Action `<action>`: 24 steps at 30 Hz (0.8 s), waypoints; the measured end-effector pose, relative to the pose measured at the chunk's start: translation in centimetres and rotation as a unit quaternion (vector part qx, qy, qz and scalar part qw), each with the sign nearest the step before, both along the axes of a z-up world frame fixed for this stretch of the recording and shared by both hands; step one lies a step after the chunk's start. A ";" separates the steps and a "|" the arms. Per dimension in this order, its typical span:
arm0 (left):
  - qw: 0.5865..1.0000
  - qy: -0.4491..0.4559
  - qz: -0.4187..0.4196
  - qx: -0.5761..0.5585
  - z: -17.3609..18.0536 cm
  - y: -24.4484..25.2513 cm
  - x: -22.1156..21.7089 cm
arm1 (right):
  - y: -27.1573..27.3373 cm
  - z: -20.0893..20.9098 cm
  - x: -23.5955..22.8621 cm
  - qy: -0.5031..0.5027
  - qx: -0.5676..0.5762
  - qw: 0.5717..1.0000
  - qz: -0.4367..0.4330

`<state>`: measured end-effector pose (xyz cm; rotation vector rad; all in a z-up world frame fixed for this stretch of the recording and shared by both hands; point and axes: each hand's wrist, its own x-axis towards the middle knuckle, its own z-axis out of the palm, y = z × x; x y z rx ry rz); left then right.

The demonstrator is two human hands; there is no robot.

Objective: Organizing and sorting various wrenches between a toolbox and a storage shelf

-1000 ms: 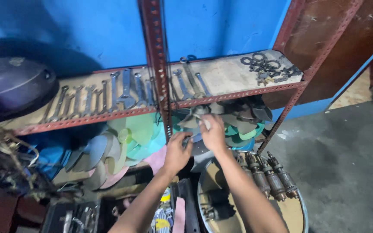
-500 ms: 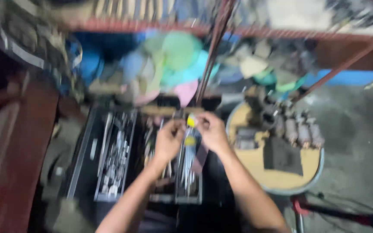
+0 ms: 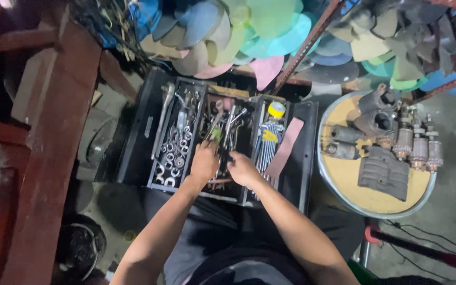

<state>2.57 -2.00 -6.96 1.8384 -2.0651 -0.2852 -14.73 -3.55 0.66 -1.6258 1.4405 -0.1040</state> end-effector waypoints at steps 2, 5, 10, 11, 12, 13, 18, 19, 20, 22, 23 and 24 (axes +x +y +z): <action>1.000 0.022 0.015 0.013 -0.6 0.5 -0.1 | 0.9 -1.0 1.8 0.031 0.026 0.999 -0.007; 0.997 0.067 0.034 0.015 -1.2 0.4 0.3 | 0.7 -5.9 2.8 0.060 0.058 0.996 -0.043; 0.983 0.165 0.085 0.009 0.4 1.4 0.1 | 1.1 -8.5 3.8 0.062 0.083 0.991 -0.087; 0.988 0.130 0.080 0.024 0.8 1.7 -0.2 | 1.1 -8.5 4.1 0.062 0.088 0.989 -0.100; 0.992 0.095 0.074 0.038 1.1 1.9 -0.5 | 1.0 -8.5 4.4 0.062 0.093 0.987 -0.113; 0.992 0.095 0.076 0.039 1.4 1.9 -0.8 | 1.0 -8.5 4.8 0.062 0.094 0.987 -0.111; 0.952 0.212 0.165 0.145 -0.7 2.3 -1.8 | 0.5 -8.1 5.9 0.064 0.118 0.977 -0.166; 0.952 0.213 0.166 0.142 -1.2 2.0 -1.7 | -0.2 -9.8 5.6 0.063 0.116 0.977 -0.165; 0.954 0.194 0.162 0.160 -1.6 1.8 -1.6 | -0.9 -11.5 5.3 0.044 0.123 0.974 -0.186; 0.954 0.175 0.158 0.184 -1.9 2.4 -1.7 | -1.0 -14.5 4.5 0.026 0.136 0.969 -0.207; 0.951 0.180 0.157 0.198 -1.5 2.4 -1.5 | -1.3 -15.6 4.2 -0.002 0.150 0.960 -0.238; 0.947 0.185 0.157 0.212 -1.1 2.4 -1.4 | -1.5 -16.8 4.0 -0.030 0.164 0.949 -0.269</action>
